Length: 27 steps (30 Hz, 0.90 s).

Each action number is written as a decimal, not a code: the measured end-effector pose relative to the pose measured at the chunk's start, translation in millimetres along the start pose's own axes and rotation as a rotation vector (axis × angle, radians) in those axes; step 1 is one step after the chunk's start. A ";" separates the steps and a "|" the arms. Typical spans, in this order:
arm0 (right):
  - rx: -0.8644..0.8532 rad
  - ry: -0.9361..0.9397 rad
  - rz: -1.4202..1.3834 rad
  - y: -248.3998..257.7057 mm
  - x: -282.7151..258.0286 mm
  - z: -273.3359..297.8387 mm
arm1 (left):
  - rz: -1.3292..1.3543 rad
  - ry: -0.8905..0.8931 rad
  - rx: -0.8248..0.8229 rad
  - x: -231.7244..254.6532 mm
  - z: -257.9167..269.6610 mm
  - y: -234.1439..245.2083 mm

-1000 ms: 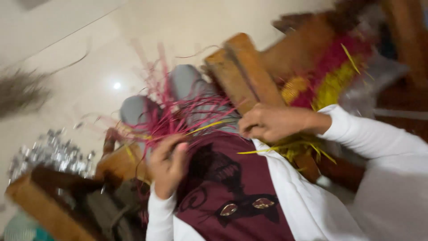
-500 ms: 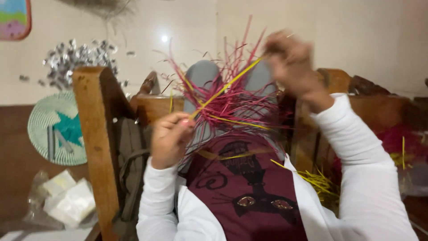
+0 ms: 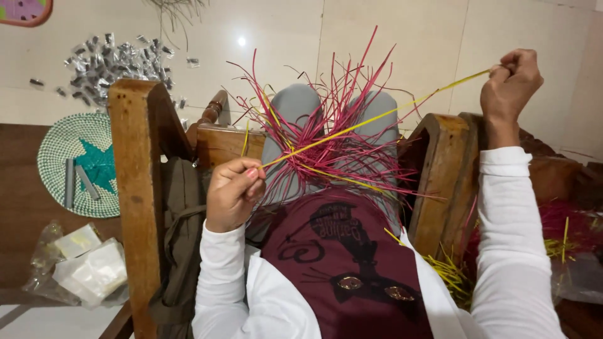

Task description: Weaving colored fibers together to form the sides of a basket

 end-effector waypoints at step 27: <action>-0.345 0.655 -0.035 -121.2 -180.7 54.3 | -0.828 -0.174 -0.075 -54.3 -13.8 -37.3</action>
Point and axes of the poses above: each hand's wrist, its own z-axis away from the middle knuckle, its own y-axis out of the back of the hand, x = y × z, the point moved 3 cm from there along -z, towards the middle knuckle, and after that the axes turned 8 degrees about -x, right-handed, at the moved point
